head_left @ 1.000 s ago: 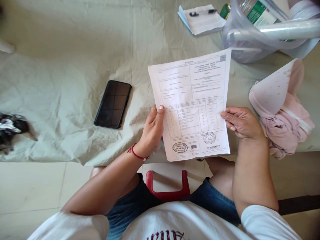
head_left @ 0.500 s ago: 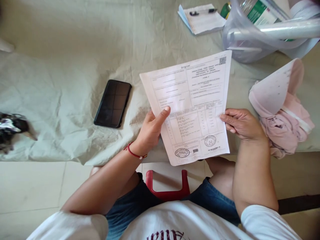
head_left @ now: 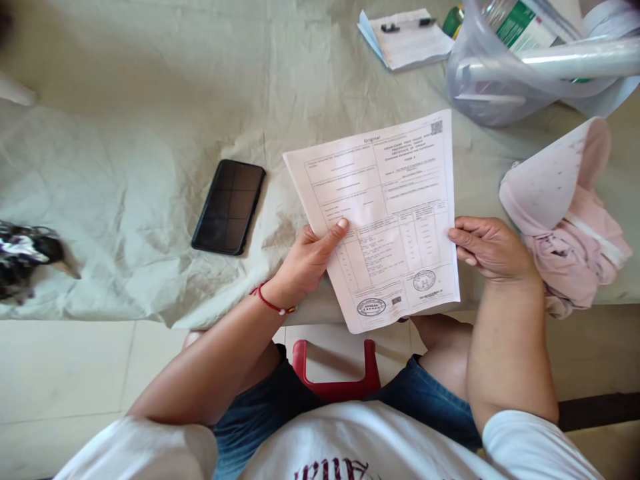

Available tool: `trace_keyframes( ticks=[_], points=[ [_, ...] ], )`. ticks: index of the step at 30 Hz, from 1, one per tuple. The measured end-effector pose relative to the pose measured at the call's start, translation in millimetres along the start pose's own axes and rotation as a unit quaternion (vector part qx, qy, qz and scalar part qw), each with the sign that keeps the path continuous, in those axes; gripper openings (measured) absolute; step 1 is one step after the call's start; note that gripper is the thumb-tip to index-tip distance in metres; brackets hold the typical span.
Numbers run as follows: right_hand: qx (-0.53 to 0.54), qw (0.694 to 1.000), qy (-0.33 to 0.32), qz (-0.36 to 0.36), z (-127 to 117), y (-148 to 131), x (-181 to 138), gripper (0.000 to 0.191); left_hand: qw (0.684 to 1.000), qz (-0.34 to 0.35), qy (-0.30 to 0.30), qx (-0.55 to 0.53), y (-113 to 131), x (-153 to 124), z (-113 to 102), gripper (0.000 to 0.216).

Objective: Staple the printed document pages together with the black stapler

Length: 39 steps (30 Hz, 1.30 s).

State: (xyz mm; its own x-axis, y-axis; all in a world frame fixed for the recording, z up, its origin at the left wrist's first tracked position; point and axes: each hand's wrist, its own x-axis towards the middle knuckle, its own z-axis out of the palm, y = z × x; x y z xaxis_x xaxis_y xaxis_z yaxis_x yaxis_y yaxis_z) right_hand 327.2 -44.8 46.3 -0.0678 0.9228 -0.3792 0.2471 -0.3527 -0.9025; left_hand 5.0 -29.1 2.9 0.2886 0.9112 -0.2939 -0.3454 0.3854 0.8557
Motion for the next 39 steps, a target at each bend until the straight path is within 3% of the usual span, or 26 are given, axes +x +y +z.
trace_keyframes(
  ticks=[6, 14, 18, 33, 39],
  points=[
    [0.036, 0.998, 0.022, -0.039, -4, 6, 0, 0.048, 0.999, -0.024, -0.034, -0.006, 0, -2, 1, 0.051],
    [0.014, 0.996, -0.066, -0.052, -1, 15, 0, 0.041, 0.991, -0.068, -0.113, 0.032, 3, -6, 0, 0.047],
    [0.01, 0.996, -0.064, -0.058, 7, 16, 1, 0.049, 0.989, -0.034, -0.127, 0.061, 8, -7, 0, 0.045],
    [0.047, 0.996, -0.04, -0.07, 17, 11, 2, 0.048, 0.993, -0.031, -0.091, 0.071, 1, -4, -2, 0.046],
    [0.054, 0.995, -0.057, -0.054, 7, 15, 1, 0.031, 0.993, -0.033, -0.1, 0.058, 2, -5, 0, 0.046]
  ],
)
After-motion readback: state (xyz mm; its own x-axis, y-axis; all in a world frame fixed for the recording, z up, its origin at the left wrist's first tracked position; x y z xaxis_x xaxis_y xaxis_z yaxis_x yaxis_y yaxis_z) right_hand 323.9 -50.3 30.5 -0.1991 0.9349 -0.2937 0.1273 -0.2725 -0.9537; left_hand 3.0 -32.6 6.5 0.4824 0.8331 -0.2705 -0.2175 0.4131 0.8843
